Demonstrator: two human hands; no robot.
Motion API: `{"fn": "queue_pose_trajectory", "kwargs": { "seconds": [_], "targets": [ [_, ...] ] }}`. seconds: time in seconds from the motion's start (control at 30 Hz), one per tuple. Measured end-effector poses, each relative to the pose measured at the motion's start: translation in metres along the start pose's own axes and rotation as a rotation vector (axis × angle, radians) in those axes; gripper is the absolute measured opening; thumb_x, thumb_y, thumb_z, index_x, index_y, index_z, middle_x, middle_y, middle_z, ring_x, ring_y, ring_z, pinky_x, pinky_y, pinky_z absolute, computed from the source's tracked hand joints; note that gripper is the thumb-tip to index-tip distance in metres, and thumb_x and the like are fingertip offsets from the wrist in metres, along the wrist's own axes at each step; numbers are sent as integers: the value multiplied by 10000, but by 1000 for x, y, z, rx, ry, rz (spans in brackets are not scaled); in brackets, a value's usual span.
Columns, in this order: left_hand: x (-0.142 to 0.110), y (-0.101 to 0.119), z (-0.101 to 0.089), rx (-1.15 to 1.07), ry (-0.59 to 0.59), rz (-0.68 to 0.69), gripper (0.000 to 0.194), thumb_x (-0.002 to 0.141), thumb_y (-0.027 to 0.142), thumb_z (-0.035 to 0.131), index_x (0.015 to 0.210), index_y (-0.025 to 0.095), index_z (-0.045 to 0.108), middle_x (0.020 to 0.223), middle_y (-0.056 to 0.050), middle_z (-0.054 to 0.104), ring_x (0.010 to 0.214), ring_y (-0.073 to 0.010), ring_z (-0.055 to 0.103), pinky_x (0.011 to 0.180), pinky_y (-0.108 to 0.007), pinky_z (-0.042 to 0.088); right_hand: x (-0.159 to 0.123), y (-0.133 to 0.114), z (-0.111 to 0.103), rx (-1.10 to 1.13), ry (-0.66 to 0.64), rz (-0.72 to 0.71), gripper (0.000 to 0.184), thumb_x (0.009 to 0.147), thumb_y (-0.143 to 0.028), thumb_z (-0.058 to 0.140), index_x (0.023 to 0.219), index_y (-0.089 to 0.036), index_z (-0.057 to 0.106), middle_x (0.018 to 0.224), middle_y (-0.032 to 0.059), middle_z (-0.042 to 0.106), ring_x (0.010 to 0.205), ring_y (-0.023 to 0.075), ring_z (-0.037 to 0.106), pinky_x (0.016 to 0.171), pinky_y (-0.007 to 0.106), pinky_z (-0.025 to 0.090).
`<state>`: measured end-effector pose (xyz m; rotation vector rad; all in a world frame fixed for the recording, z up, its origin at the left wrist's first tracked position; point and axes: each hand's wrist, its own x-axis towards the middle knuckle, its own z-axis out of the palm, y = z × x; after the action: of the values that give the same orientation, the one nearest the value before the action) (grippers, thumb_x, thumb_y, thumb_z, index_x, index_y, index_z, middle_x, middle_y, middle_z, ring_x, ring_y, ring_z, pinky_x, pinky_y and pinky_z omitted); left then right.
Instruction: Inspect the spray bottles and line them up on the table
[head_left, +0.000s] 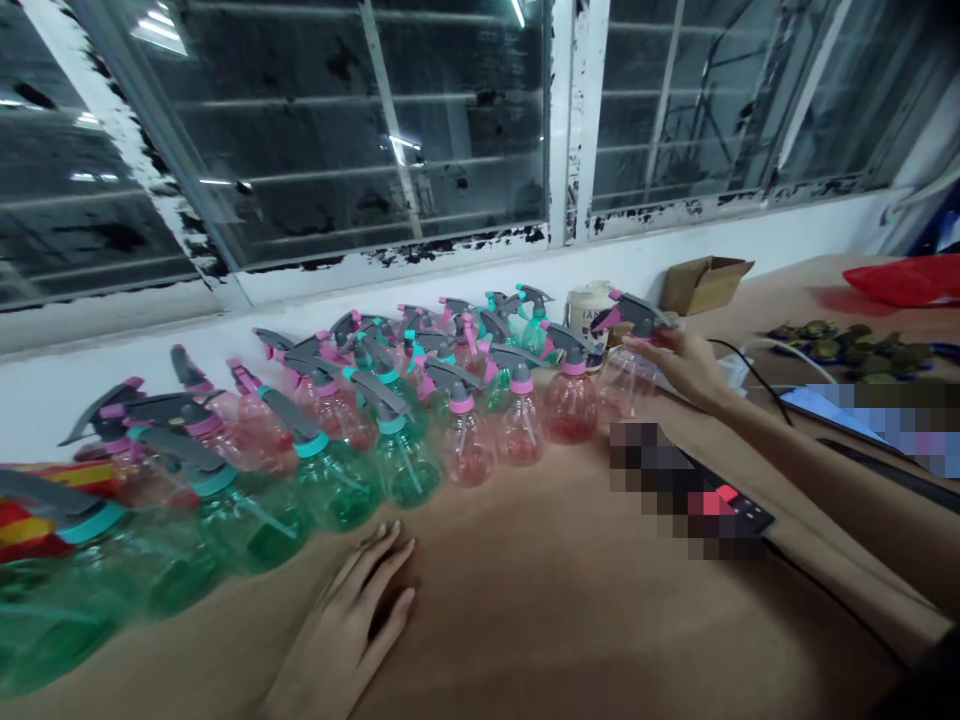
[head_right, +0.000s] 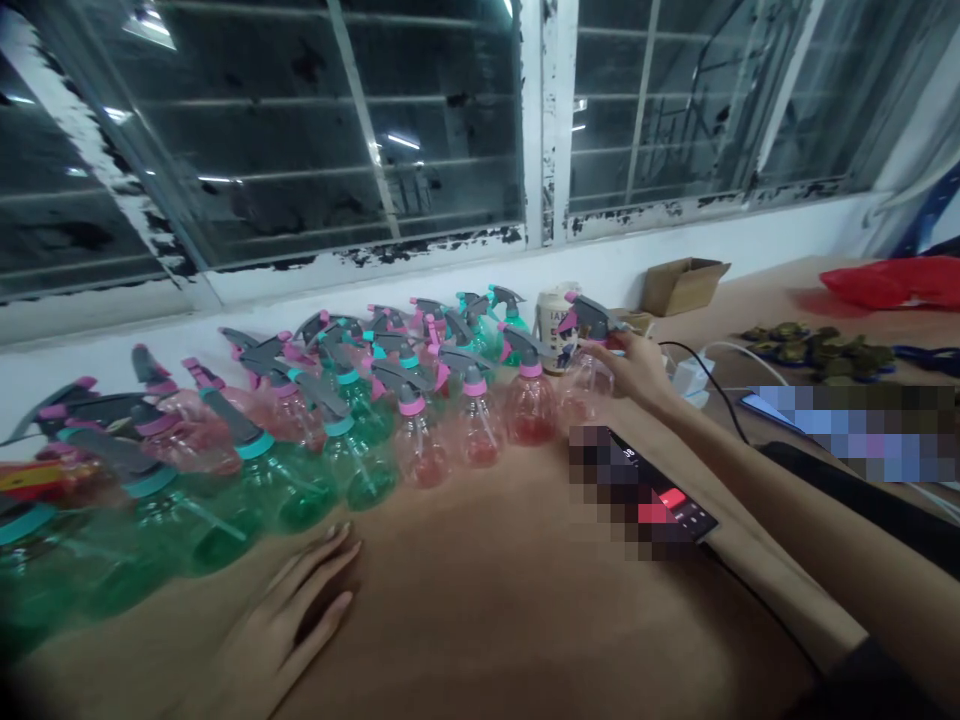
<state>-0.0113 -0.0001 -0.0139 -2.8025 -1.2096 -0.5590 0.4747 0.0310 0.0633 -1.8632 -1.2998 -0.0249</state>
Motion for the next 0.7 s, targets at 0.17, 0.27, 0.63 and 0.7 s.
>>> {"fn": "queue_pose_trajectory", "kwargs": {
  "seconds": [0.17,0.27,0.63,0.7],
  "targets": [
    [-1,1,-1,-21,-17,-18,408,961,321,358,1369,318,350,1411,-12,425,1260,-223,441,1008,-430,407,-1,-1,15,2,-121,26,288,903,-318,524,1147,-169,563,1169,66,579,973,224,595,812,411,501],
    [-1,1,-2,-21,-6,-19,414,948,327,387,1362,319,368,1410,-8,428,1255,-230,447,1008,-433,406,-2,0,15,1,-178,45,286,908,-318,514,1146,-167,563,1166,67,579,972,221,595,811,410,501],
    [-1,0,-3,-221,3,-88,495,922,272,361,1392,421,318,1344,64,507,1211,-232,502,938,-420,496,0,4,13,31,-195,49,310,889,-317,548,1159,-164,552,1170,72,575,971,224,597,800,415,507],
    [-2,0,-5,-283,-12,-108,525,927,261,340,1410,446,256,1326,83,522,1173,-227,540,896,-420,532,-1,5,14,49,-176,40,301,892,-317,543,1154,-169,556,1172,71,574,972,223,596,803,412,506]
  ]
}}
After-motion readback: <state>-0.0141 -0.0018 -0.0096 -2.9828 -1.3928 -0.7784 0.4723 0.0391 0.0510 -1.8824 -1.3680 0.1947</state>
